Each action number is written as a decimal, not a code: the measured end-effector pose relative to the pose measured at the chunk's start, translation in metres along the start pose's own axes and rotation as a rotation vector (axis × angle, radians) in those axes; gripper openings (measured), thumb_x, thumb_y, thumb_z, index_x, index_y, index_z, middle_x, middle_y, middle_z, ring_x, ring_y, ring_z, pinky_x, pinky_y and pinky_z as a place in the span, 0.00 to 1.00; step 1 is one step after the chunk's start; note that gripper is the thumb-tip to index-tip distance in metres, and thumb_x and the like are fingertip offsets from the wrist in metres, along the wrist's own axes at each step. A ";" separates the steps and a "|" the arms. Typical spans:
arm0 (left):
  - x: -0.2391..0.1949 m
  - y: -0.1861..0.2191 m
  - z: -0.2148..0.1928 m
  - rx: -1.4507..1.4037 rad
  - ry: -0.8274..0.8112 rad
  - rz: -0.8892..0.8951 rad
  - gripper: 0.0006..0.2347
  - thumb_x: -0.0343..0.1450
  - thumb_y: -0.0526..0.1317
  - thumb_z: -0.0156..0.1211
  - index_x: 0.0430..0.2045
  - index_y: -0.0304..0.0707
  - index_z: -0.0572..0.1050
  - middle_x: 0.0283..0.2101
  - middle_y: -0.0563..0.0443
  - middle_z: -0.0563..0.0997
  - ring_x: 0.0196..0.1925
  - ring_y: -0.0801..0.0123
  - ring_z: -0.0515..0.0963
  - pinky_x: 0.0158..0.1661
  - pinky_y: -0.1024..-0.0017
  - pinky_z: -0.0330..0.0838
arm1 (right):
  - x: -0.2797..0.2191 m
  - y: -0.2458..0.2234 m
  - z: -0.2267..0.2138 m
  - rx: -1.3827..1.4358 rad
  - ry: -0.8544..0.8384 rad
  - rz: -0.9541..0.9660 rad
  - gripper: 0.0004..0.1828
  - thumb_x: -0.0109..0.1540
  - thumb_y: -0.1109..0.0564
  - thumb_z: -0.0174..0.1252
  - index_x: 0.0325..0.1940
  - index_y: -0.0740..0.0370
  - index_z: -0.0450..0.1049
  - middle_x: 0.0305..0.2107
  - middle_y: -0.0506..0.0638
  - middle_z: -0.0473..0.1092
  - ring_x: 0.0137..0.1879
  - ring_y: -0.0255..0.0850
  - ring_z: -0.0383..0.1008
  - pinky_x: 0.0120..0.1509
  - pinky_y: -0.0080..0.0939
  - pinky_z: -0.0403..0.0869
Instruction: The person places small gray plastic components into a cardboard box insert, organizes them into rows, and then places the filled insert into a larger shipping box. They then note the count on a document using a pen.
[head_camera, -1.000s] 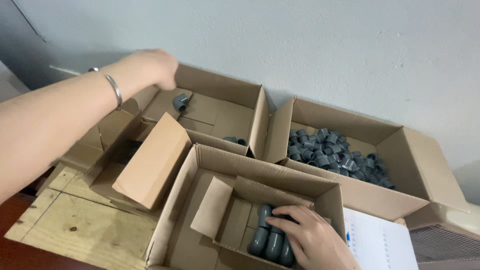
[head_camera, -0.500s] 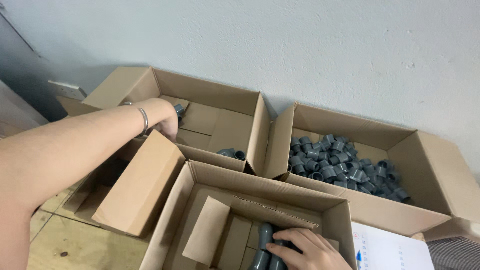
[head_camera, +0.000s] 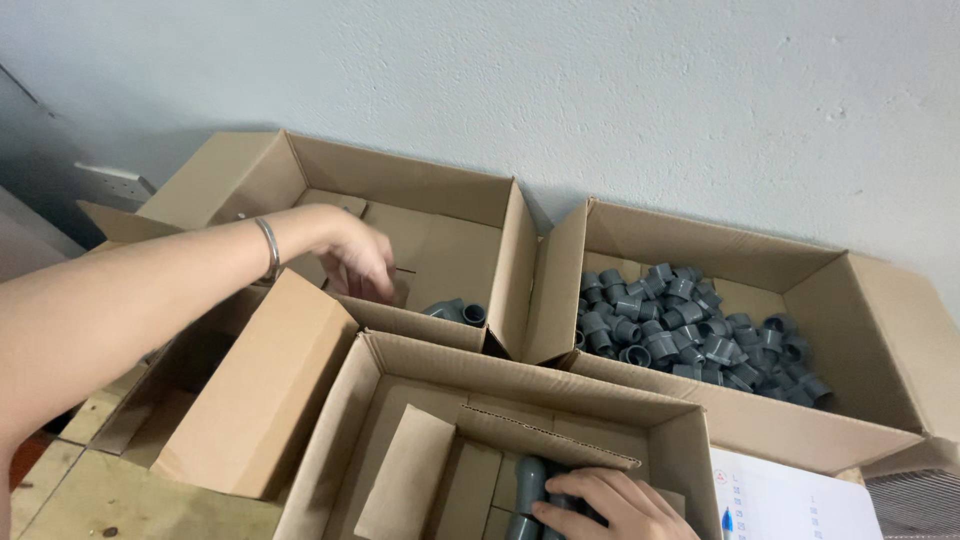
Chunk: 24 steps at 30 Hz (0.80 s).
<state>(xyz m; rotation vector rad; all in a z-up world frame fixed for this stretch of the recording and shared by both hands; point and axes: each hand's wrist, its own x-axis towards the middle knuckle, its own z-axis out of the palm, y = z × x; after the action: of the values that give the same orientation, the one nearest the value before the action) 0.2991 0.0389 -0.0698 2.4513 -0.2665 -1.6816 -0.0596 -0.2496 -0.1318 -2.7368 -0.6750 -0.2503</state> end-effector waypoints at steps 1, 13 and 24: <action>0.008 -0.002 -0.011 0.025 0.217 0.024 0.09 0.71 0.46 0.66 0.30 0.42 0.74 0.23 0.52 0.75 0.22 0.71 0.76 0.21 0.77 0.68 | 0.000 0.001 0.000 0.007 -0.007 -0.019 0.23 0.61 0.54 0.61 0.59 0.32 0.80 0.52 0.37 0.75 0.59 0.38 0.73 0.53 0.46 0.74; 0.056 -0.034 -0.041 0.290 0.514 -0.192 0.25 0.63 0.40 0.74 0.53 0.36 0.71 0.56 0.41 0.76 0.29 0.54 0.86 0.17 0.71 0.78 | -0.011 0.000 0.029 0.016 0.131 0.361 0.18 0.53 0.41 0.67 0.47 0.19 0.84 0.45 0.26 0.79 0.49 0.32 0.81 0.52 0.39 0.75; -0.118 0.066 0.009 0.454 0.765 0.086 0.23 0.66 0.61 0.67 0.48 0.52 0.73 0.44 0.50 0.82 0.42 0.60 0.78 0.38 0.61 0.68 | -0.006 0.020 0.005 0.039 -0.140 -0.133 0.26 0.60 0.59 0.62 0.63 0.42 0.76 0.56 0.47 0.69 0.60 0.46 0.70 0.50 0.51 0.76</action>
<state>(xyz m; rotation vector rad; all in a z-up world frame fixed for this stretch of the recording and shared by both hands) 0.2452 0.0018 0.0488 3.1200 -0.6784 -0.5884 -0.0546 -0.2669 -0.1430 -2.6946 -0.8916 -0.0743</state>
